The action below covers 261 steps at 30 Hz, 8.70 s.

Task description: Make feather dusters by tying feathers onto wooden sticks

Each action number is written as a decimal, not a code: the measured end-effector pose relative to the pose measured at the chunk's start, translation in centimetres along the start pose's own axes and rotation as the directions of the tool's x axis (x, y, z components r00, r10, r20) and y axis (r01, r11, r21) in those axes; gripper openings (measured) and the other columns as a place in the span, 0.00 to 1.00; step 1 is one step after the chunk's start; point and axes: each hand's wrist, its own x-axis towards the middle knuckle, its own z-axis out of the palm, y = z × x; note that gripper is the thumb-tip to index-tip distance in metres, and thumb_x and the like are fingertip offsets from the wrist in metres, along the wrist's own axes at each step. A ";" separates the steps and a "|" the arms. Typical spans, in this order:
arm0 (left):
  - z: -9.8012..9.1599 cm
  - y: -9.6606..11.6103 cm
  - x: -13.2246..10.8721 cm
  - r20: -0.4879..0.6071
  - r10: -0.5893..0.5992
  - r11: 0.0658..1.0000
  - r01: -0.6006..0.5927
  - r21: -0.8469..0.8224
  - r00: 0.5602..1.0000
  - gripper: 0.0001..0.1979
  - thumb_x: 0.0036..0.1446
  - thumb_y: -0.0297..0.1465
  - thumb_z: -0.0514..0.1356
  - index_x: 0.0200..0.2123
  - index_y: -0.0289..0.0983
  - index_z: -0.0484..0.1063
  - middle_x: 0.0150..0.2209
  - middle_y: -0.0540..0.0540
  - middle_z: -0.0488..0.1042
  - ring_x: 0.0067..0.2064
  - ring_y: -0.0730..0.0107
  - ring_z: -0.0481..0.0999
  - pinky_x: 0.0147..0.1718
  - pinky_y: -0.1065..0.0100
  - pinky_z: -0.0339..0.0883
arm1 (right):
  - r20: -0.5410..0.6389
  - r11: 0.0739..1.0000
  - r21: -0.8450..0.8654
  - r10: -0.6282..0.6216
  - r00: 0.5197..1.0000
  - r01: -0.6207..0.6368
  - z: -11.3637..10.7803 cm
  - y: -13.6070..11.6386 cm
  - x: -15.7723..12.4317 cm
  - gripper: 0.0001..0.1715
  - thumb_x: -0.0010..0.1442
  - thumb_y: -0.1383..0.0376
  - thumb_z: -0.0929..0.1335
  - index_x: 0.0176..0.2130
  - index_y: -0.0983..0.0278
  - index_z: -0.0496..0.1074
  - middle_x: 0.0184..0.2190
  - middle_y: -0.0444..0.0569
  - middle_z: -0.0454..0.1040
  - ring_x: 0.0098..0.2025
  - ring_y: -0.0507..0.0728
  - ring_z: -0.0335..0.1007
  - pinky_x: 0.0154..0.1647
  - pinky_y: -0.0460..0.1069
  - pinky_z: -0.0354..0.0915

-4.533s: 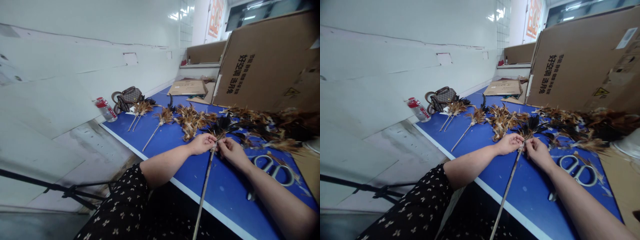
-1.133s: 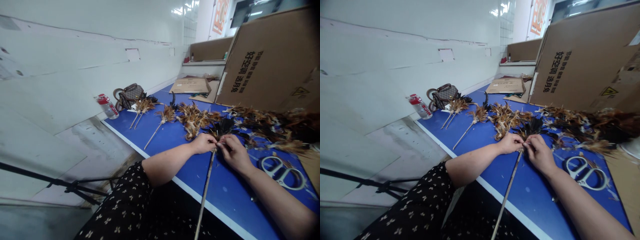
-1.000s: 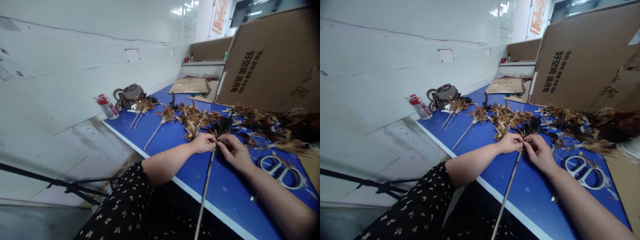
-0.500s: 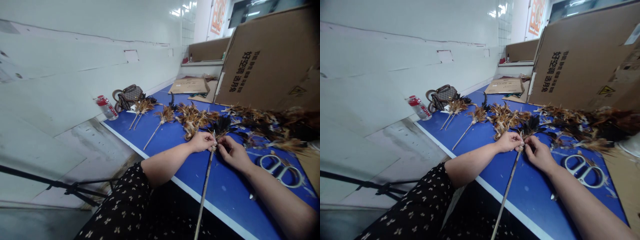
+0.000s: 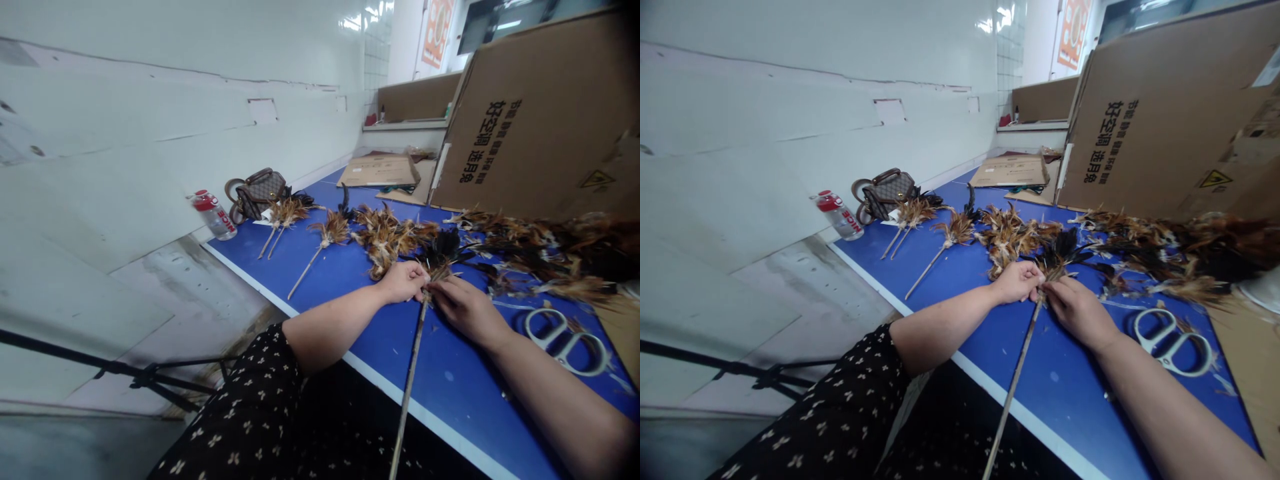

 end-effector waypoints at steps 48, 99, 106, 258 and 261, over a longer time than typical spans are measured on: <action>-0.1 -0.1 -0.5 -0.086 0.332 0.867 -0.268 0.419 0.939 0.04 0.57 0.25 0.68 0.31 0.32 0.84 0.34 0.42 0.83 0.32 0.71 0.77 0.37 0.70 0.72 | 0.344 0.549 0.466 0.610 0.714 -0.694 -0.8 0.3 1.3 0.36 0.51 0.34 0.79 0.34 0.64 0.81 0.20 0.43 0.69 0.19 0.50 0.58 0.19 0.46 0.52; 0.4 -0.3 -0.9 -0.113 0.405 0.760 -0.265 0.593 0.907 0.12 0.51 0.26 0.68 0.24 0.40 0.67 0.28 0.50 0.71 0.32 0.68 0.70 0.37 0.66 0.67 | 0.199 0.563 0.337 0.741 0.641 -0.755 -0.7 -0.1 0.9 0.36 0.50 0.35 0.76 0.35 0.64 0.78 0.15 0.41 0.65 0.16 0.50 0.54 0.17 0.47 0.49; 0.4 -0.5 -0.9 -0.063 0.464 0.751 -0.354 0.557 0.883 0.05 0.54 0.24 0.65 0.29 0.38 0.73 0.31 0.48 0.73 0.35 0.68 0.73 0.40 0.67 0.70 | 0.230 0.565 0.359 0.717 0.658 -0.742 -0.8 -0.2 0.8 0.36 0.51 0.36 0.77 0.38 0.65 0.80 0.16 0.41 0.66 0.17 0.50 0.55 0.18 0.46 0.49; 1.4 -1.5 0.1 -0.156 0.440 0.872 -0.379 0.310 0.884 0.04 0.55 0.27 0.67 0.32 0.36 0.75 0.37 0.46 0.80 0.38 0.71 0.76 0.41 0.69 0.70 | 0.183 0.496 0.607 0.673 0.717 -0.621 0.2 -0.7 1.2 0.30 0.56 0.39 0.79 0.39 0.58 0.72 0.23 0.41 0.71 0.21 0.53 0.67 0.20 0.50 0.73; 1.5 -1.5 0.1 -0.127 0.357 0.916 -0.320 0.242 0.926 0.04 0.56 0.28 0.68 0.33 0.35 0.75 0.32 0.48 0.78 0.32 0.74 0.74 0.36 0.70 0.68 | 0.172 0.502 0.600 0.679 0.714 -0.623 0.2 -0.7 1.2 0.29 0.57 0.40 0.78 0.39 0.58 0.71 0.23 0.41 0.72 0.20 0.53 0.67 0.20 0.49 0.71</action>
